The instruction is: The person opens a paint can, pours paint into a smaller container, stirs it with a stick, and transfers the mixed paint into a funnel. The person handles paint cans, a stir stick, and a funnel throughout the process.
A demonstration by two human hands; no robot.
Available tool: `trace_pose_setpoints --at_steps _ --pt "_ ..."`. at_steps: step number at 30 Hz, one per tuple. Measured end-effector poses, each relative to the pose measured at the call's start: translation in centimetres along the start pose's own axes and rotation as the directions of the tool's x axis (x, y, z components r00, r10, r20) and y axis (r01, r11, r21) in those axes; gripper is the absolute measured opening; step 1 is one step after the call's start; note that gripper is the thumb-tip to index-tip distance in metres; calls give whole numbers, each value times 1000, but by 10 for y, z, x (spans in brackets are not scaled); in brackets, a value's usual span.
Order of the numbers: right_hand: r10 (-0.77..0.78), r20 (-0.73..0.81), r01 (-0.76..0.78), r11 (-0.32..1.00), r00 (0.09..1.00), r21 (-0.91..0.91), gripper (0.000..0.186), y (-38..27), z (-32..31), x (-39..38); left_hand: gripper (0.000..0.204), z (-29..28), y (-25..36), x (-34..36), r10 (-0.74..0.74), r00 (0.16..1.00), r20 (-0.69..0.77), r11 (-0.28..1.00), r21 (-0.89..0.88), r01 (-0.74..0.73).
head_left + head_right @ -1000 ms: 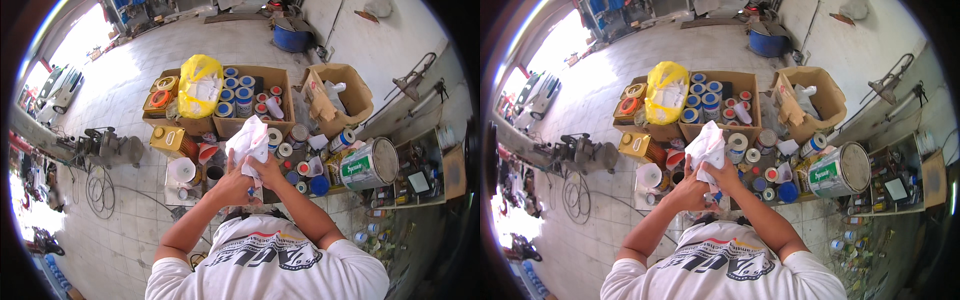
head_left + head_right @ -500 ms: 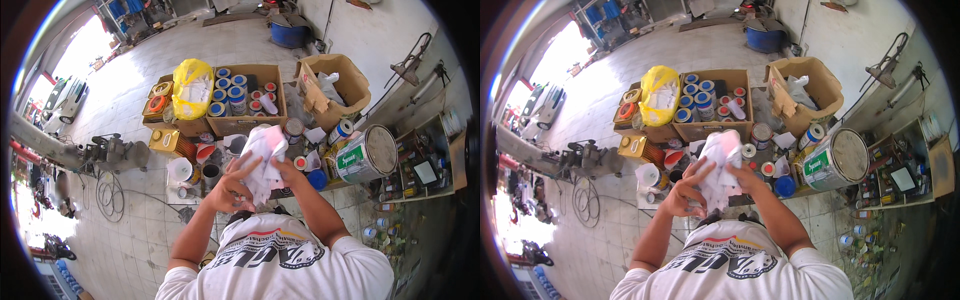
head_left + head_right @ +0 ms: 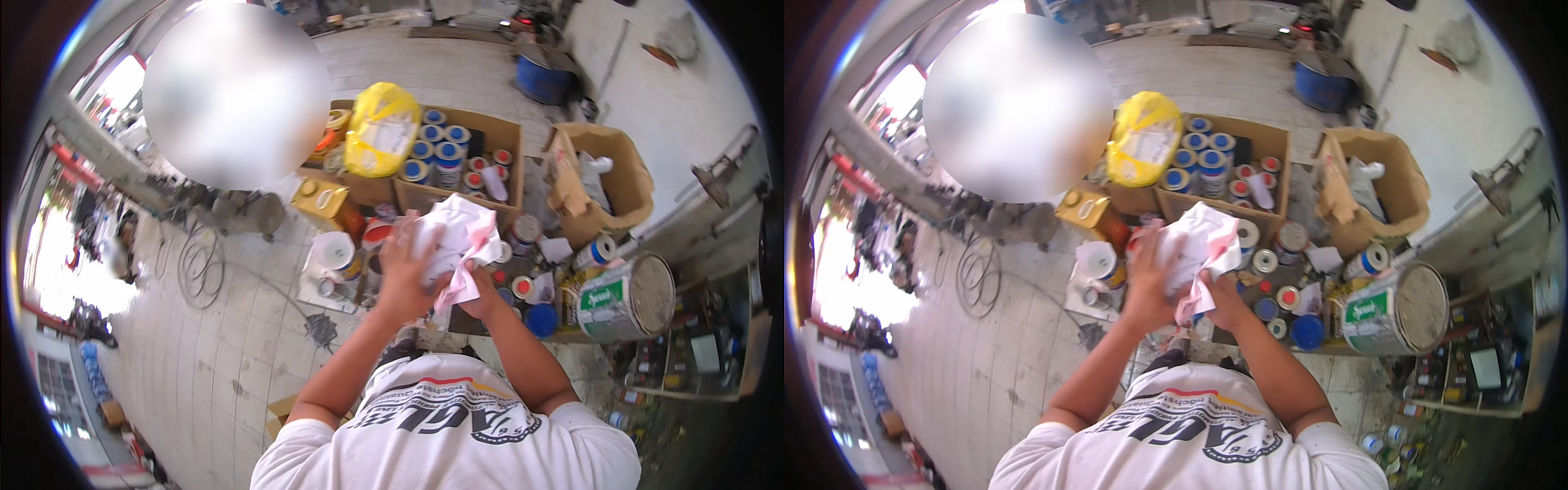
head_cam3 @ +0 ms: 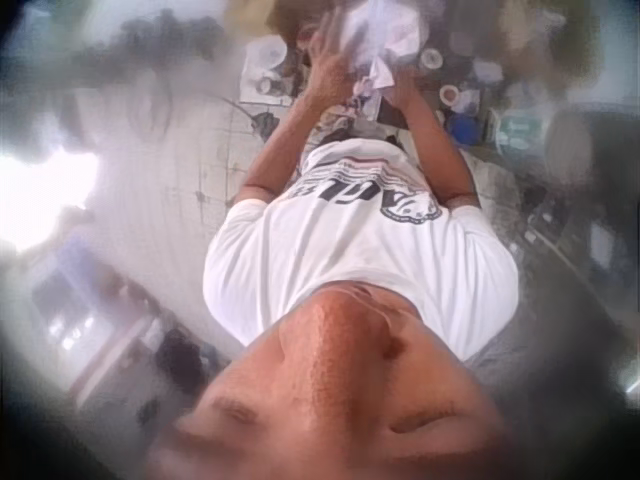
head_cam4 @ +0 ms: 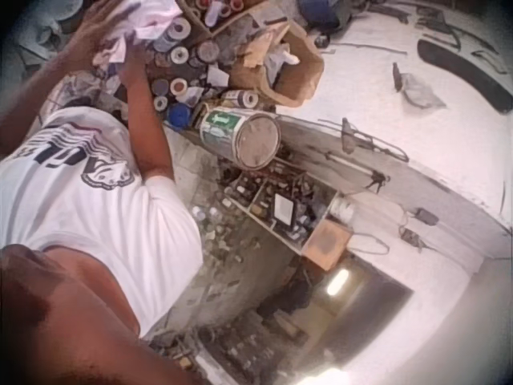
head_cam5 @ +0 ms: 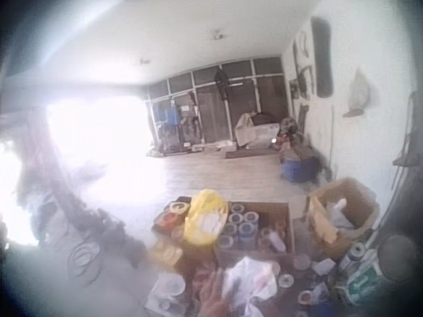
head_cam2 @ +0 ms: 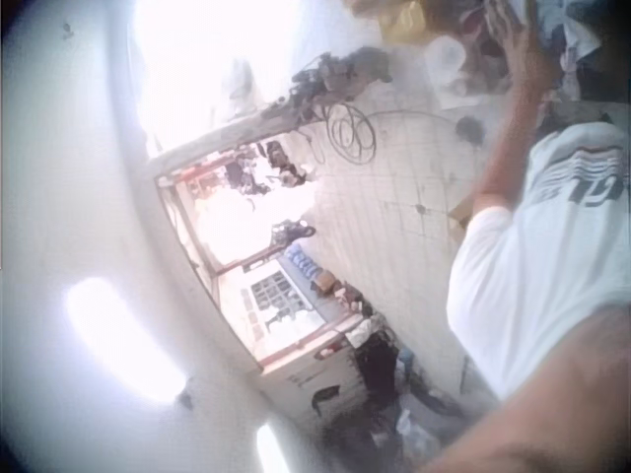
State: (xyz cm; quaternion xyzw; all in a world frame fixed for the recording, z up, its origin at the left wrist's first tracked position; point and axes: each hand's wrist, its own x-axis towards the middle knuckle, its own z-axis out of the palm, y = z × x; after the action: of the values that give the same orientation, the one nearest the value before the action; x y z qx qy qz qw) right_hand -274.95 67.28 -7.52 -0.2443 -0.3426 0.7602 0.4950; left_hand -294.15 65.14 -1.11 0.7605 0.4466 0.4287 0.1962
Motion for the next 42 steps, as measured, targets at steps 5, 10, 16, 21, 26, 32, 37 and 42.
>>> trace_pose_setpoints --at_steps 5,10,16,21,26,32,37,42 --pt "-171 -263 115 969 949 -217 53 -9 21 28 28 15 28 -15 -45 981 188 914 405 -36" --pt "63 -153 -116 924 986 -365 60 1 -15 10 52 -8 -24 -22 -285 909 305 907 -221 359" --pt "-83 157 178 431 984 -885 67 24 14 1 125 -19 -5 -21 -264 963 49 936 255 243" --pt "37 212 117 734 977 -669 61 9 20 6 112 -16 -20 -15 125 990 61 779 -624 -60" --pt "243 187 -193 949 952 -250 61 18 28 -25 136 -49 -26 -25 206 805 557 310 -817 486" --pt "560 181 -582 720 809 378 60 63 15 -7 68 -37 -43 -48 -332 898 288 829 -365 423" --pt "422 -102 -408 903 901 136 42 78 10 9 36 -76 -106 -37 -457 847 -270 889 -114 443" --pt "166 -669 -316 942 724 -108 31 107 -68 41 40 -156 -226 20 -372 713 -595 888 -5 460"
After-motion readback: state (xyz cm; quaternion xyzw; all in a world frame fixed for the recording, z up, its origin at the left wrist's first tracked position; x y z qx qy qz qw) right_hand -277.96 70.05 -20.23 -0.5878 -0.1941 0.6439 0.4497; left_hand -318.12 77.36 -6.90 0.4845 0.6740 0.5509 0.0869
